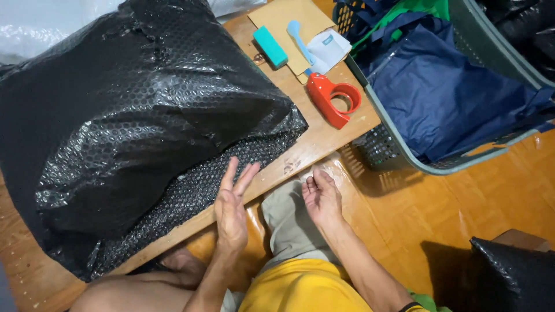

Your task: Packing and sealing a large black bubble-wrapped item using a tape dispenser on a low wooden table.

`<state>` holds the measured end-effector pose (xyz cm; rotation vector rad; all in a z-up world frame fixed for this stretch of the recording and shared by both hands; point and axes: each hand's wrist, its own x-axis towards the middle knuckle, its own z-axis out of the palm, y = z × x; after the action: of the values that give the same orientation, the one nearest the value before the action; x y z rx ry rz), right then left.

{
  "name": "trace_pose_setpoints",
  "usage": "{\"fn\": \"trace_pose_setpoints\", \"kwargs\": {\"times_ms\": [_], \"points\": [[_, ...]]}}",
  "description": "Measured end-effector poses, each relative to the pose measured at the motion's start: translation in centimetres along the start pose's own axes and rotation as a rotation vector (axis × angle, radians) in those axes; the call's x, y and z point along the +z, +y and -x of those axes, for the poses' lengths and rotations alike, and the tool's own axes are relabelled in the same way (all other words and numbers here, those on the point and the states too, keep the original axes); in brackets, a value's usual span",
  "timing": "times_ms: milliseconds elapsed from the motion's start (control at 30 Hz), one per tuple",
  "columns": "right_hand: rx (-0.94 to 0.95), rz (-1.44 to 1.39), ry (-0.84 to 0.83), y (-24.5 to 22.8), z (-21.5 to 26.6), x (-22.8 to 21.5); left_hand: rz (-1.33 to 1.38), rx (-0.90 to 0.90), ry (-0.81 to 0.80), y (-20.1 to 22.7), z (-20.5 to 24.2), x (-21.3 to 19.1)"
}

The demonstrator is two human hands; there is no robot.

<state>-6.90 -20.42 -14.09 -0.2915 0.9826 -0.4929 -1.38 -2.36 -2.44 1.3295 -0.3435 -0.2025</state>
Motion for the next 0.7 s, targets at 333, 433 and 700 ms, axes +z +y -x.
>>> {"fn": "trace_pose_setpoints", "kwargs": {"times_ms": [333,433,700], "points": [[0.003,-0.015,0.017,1.0,-2.0,0.6,-0.062,0.029,-0.018,-0.4,0.0,-0.6],[0.008,0.0,0.027,1.1,-1.9,0.9,-0.073,0.06,-0.017,-0.5,-0.1,-0.8],[-0.014,0.045,0.061,1.5,-2.8,0.4,-0.128,0.032,0.025,-1.0,0.0,-1.7]]}}
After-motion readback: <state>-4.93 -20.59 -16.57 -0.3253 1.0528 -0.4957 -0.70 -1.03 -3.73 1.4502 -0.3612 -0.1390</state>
